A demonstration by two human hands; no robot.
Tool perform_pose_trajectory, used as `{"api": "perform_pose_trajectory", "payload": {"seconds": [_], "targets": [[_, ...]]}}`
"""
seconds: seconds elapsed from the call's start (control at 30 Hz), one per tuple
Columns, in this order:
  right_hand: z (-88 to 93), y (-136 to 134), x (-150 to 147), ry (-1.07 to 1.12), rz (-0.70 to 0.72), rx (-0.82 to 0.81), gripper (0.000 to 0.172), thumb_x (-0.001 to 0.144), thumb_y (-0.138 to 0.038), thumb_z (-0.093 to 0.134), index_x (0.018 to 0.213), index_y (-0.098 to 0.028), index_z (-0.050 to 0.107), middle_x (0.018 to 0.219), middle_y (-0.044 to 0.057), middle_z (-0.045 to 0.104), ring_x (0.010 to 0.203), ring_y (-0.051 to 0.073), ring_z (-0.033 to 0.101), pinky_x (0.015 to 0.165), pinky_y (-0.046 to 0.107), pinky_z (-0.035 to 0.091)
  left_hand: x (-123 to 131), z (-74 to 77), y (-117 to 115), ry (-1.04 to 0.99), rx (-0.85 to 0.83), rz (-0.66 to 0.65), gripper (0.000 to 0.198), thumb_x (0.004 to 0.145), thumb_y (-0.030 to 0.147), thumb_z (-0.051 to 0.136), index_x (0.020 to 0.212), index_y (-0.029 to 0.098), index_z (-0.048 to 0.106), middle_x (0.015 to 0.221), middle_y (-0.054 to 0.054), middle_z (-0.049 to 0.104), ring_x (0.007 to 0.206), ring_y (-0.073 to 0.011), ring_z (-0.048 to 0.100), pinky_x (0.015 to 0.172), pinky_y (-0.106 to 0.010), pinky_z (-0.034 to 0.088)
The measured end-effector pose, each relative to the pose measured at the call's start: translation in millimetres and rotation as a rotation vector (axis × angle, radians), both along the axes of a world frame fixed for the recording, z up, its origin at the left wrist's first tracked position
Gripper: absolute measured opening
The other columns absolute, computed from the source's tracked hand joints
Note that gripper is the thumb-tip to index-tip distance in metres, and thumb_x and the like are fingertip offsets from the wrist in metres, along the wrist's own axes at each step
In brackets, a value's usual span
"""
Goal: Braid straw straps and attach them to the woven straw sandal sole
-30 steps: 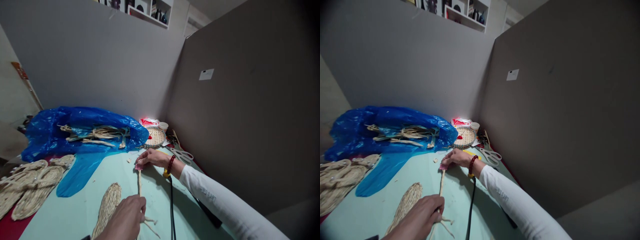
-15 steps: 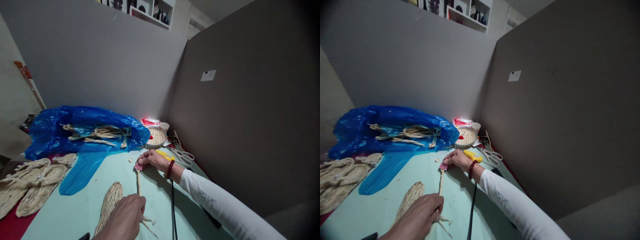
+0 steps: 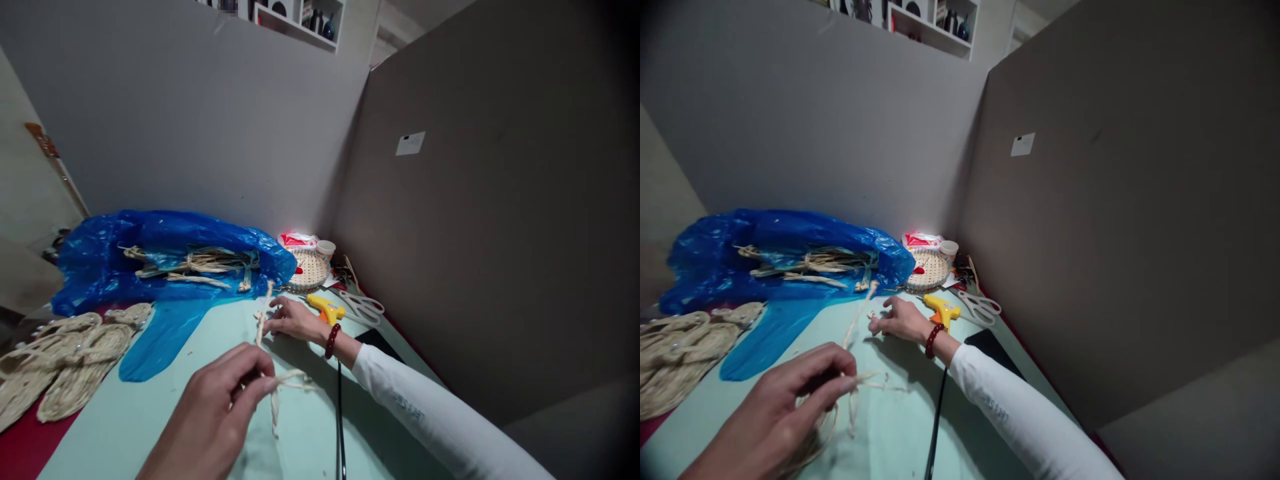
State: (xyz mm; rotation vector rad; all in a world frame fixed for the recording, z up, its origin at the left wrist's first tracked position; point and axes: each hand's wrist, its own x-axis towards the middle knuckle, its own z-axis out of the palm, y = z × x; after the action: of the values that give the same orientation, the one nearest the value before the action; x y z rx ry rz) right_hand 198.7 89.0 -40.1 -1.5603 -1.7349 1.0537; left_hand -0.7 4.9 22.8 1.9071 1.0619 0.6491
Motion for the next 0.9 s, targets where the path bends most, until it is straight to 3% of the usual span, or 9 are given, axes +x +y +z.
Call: {"api": "perform_pose_trajectory", "payload": {"seconds": [0.17, 0.3, 0.4, 0.47, 0.57, 0.67, 0.77, 0.83, 0.9], "targets": [[8.0, -27.0, -9.6, -0.259, -0.034, 0.146, 0.047, 0.078, -0.012, 0.064, 0.125, -0.012, 0.056, 0.099, 0.014, 0.071, 0.095, 0.029, 0.063, 0.078, 0.036, 0.042, -2.5, -5.3, -5.8, -0.245, -0.235, 0.171, 0.025, 0.076, 0.047, 0.065, 0.071, 0.023, 0.064, 0.06, 0.006, 0.049, 0.057, -0.012, 0.042, 0.054, -0.024, 0.032], [26.0, -60.0, -10.4, -0.267, -0.017, 0.249, 0.038, 0.084, -0.009, 0.057, 0.122, -0.015, 0.057, 0.107, 0.013, 0.069, 0.1, 0.026, 0.063, 0.084, 0.035, 0.043, -5.2, -12.4, -13.5, -0.32, -0.182, 0.317, 0.022, 0.07, 0.045, 0.072, 0.067, 0.023, 0.069, 0.07, 0.003, 0.058, 0.065, -0.0135, 0.05, 0.056, -0.022, 0.036], [46.1, -89.8, -11.3, -0.132, 0.037, 0.339, 0.022, 0.098, -0.021, 0.048, 0.116, -0.022, 0.062, 0.115, 0.005, 0.068, 0.106, 0.016, 0.062, 0.093, 0.028, 0.043, -8.6, -18.3, -13.5, -0.36, -0.08, 0.361, 0.016, 0.067, 0.041, 0.076, 0.064, 0.025, 0.073, 0.079, 0.001, 0.061, 0.075, -0.0154, 0.055, 0.058, -0.021, 0.039], [55.0, -108.1, -14.3, 0.168, 0.129, 0.361, 0.018, 0.098, -0.027, 0.053, 0.109, -0.021, 0.066, 0.111, 0.003, 0.07, 0.103, 0.015, 0.064, 0.093, 0.027, 0.046, -10.7, -22.4, -12.2, -0.341, -0.039, 0.381, 0.014, 0.066, 0.041, 0.077, 0.066, 0.027, 0.076, 0.076, 0.001, 0.059, 0.072, -0.0152, 0.055, 0.057, -0.022, 0.041], [55.6, -125.8, -21.9, 0.397, 0.214, 0.351, 0.022, 0.092, -0.028, 0.062, 0.112, -0.02, 0.065, 0.107, 0.004, 0.07, 0.099, 0.017, 0.065, 0.091, 0.029, 0.049, -10.7, -26.4, -13.7, -0.297, 0.036, 0.397, 0.014, 0.07, 0.041, 0.076, 0.072, 0.028, 0.078, 0.072, 0.001, 0.057, 0.071, -0.016, 0.056, 0.058, -0.023, 0.043], [45.1, -130.6, -28.4, 0.487, 0.161, 0.376, 0.02, 0.091, -0.028, 0.065, 0.108, -0.019, 0.066, 0.1, 0.004, 0.07, 0.09, 0.016, 0.066, 0.085, 0.028, 0.052, -3.9, -25.9, -21.1, -0.243, 0.23, 0.431, 0.012, 0.077, 0.039, 0.072, 0.076, 0.029, 0.077, 0.075, 0.001, 0.059, 0.071, -0.0167, 0.058, 0.06, -0.025, 0.044], [33.4, -129.0, -29.2, 0.542, 0.079, 0.377, 0.014, 0.096, -0.029, 0.058, 0.094, -0.018, 0.066, 0.082, 0.002, 0.069, 0.074, 0.013, 0.066, 0.072, 0.023, 0.051, 6.6, -22.1, -29.2, -0.144, 0.638, 0.46, 0.008, 0.081, 0.029, 0.069, 0.076, 0.026, 0.074, 0.08, -0.001, 0.057, 0.078, -0.0182, 0.055, 0.068, -0.029, 0.043], [28.3, -127.7, -27.0, 0.553, 0.047, 0.364, 0.017, 0.096, -0.031, 0.057, 0.088, -0.018, 0.065, 0.075, 0.0, 0.067, 0.069, 0.011, 0.063, 0.066, 0.021, 0.049, 12.3, -19.1, -32.4, -0.061, 0.868, 0.43, 0.008, 0.083, 0.02, 0.067, 0.078, 0.023, 0.072, 0.087, -0.003, 0.059, 0.086, -0.0196, 0.053, 0.075, -0.031, 0.041], [25.5, -126.8, -24.4, 0.55, 0.014, 0.36, 0.017, 0.094, -0.03, 0.06, 0.084, -0.018, 0.063, 0.073, 0.0, 0.066, 0.068, 0.011, 0.061, 0.065, 0.021, 0.047, 15.3, -16.6, -33.4, -0.001, 0.978, 0.354, 0.009, 0.084, 0.015, 0.065, 0.082, 0.022, 0.07, 0.093, -0.004, 0.063, 0.094, -0.0206, 0.053, 0.083, -0.032, 0.041]]}}
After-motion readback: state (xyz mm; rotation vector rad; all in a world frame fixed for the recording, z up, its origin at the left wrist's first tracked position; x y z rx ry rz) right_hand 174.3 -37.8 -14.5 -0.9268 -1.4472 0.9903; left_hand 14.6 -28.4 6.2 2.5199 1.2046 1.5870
